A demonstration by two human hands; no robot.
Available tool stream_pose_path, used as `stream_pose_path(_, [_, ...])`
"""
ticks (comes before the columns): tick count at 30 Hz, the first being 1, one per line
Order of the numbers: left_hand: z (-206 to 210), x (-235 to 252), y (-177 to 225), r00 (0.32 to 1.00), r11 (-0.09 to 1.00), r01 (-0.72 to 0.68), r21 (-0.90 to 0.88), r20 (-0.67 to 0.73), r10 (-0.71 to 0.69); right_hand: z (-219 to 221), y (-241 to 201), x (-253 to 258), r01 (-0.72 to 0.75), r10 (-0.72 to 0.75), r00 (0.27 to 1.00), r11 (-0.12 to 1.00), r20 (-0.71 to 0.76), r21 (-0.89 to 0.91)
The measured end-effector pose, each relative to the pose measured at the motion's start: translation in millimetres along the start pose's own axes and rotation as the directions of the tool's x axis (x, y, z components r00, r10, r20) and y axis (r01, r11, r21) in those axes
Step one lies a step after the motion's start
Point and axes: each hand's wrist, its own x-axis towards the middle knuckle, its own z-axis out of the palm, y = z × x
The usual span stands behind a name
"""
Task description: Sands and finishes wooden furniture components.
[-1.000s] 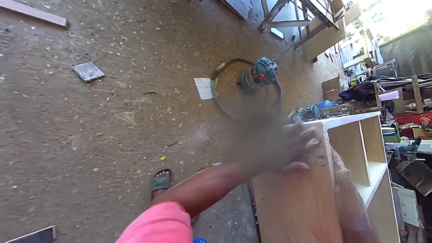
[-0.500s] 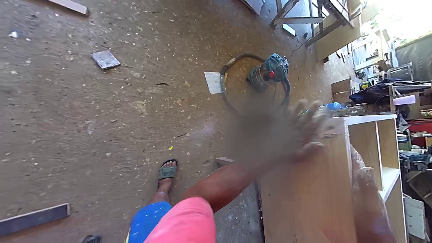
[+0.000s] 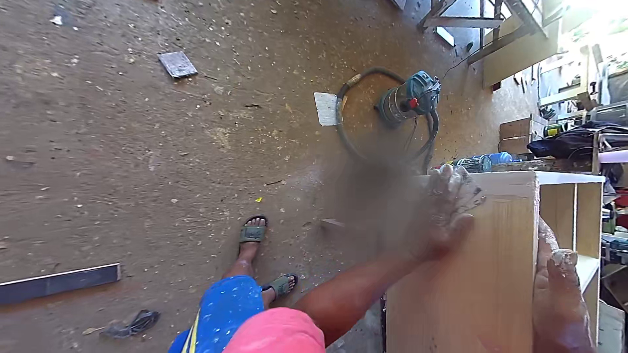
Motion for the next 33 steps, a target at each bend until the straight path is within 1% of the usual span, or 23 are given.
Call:
stream_pose_path(1, [-7, -2, -14, 0.997, 0.996, 0.065, 0.058, 0.032, -0.067, 0, 0, 1, 0.005, -0.005, 1.0, 1.0, 0.0, -0.02])
stream_pose_path(2, [-16, -3, -23, 0.975, 0.972, 0.208, 0.113, 0.051, -0.215, 0, 0, 1, 0.003, -0.003, 1.0, 0.999, -0.003, -0.034])
stream_pose_path(4, [-33, 10, -14, 0.834, 0.835, 0.535, 0.13, 0.079, -0.547, 1, -2, -2, -0.003, 0.003, 1.0, 0.998, -0.002, -0.069])
stream_pose_path(5, [-31, 13, -6, 0.808, 0.81, 0.576, 0.109, 0.073, -0.585, 0, -3, -1, 0.003, -0.003, 1.0, 0.997, -0.001, -0.08])
stream_pose_path(6, [-23, 14, 9, 0.849, 0.849, 0.525, 0.065, 0.04, -0.527, -1, -2, 0, 0.012, -0.012, 1.0, 0.996, 0.006, -0.083])
stream_pose_path(8, [0, 13, 51, 0.971, 0.972, 0.228, -0.05, -0.057, -0.231, -2, 0, 2, 0.023, -0.021, 1.0, 0.997, 0.021, -0.068])
stream_pose_path(10, [9, 19, 76, 0.999, 0.997, 0.027, -0.069, -0.033, -0.029, -2, 3, 2, 0.032, -0.03, 0.999, 0.998, 0.028, -0.063])
stream_pose_path(11, [10, 19, 67, 0.999, 0.998, -0.033, -0.047, -0.006, 0.033, -2, 2, 2, 0.032, -0.031, 0.999, 0.997, 0.027, -0.065])
stream_pose_path(13, [1, 8, 15, 0.998, 0.997, -0.011, 0.071, 0.058, 0.007, -3, 1, 4, 0.037, -0.034, 0.999, 0.996, 0.028, -0.081])
stream_pose_path(15, [-10, -15, -38, 0.95, 0.942, 0.294, 0.161, 0.056, -0.306, -3, 2, 3, 0.028, -0.024, 0.999, 0.993, 0.03, -0.113])
stream_pose_path(16, [-16, -17, -43, 0.885, 0.884, 0.446, 0.138, 0.075, -0.459, -2, 2, 3, 0.034, -0.03, 0.999, 0.992, 0.034, -0.125])
stream_pose_path(17, [-17, -12, -32, 0.859, 0.862, 0.498, 0.097, 0.076, -0.506, -3, 1, 4, 0.035, -0.031, 0.999, 0.992, 0.032, -0.124])
stream_pose_path(18, [-15, -7, -8, 0.888, 0.889, 0.454, 0.052, 0.052, -0.457, -2, 1, 5, 0.035, -0.032, 0.999, 0.993, 0.034, -0.111])
stream_pose_path(20, [-3, -1, 41, 0.976, 0.975, 0.216, -0.046, 0.01, -0.215, -3, 1, 5, 0.031, -0.028, 0.999, 0.996, 0.04, -0.083])
stream_pose_path(21, [2, 6, 52, 0.994, 0.989, 0.112, -0.093, -0.004, -0.113, -2, 2, 6, 0.034, -0.032, 0.999, 0.997, 0.039, -0.069])
stream_pose_path(23, [4, 6, 37, 1.0, 0.997, -0.014, -0.08, 0.022, 0.015, -4, 4, 4, 0.035, -0.032, 0.999, 0.996, 0.041, -0.083])
stream_pose_path(24, [0, -1, 14, 0.998, 1.0, -0.009, -0.016, 0.062, 0.01, -5, 4, 4, 0.034, -0.031, 0.999, 0.996, 0.045, -0.088])
stream_pose_path(26, [-17, -13, -25, 0.962, 0.967, 0.229, 0.111, 0.126, -0.243, -4, 3, 5, 0.025, -0.021, 0.999, 0.995, 0.042, -0.098])
stream_pose_path(27, [-24, -13, -24, 0.895, 0.905, 0.409, 0.119, 0.14, -0.423, -5, 3, 2, 0.01, -0.006, 0.999, 0.994, 0.037, -0.105])
stream_pose_path(28, [-26, -8, -13, 0.857, 0.867, 0.488, 0.1, 0.132, -0.497, -5, 3, 1, 0.006, -0.002, 0.999, 0.994, 0.036, -0.107])
stream_pose_path(29, [-23, 2, 5, 0.875, 0.879, 0.471, 0.069, 0.09, -0.476, -5, 2, 3, 0.01, -0.006, 0.999, 0.995, 0.037, -0.101])
stream_pose_path(31, [-4, 14, 49, 0.97, 0.97, 0.241, 0.002, -0.014, -0.241, -5, 3, 0, 0.003, 0.0, 1.0, 0.995, 0.029, -0.101])
stream_pose_path(33, [6, 32, 73, 1.0, 0.998, 0.008, -0.066, -0.024, -0.01, -4, 3, 3, 0.008, -0.005, 0.999, 0.997, 0.033, -0.082])
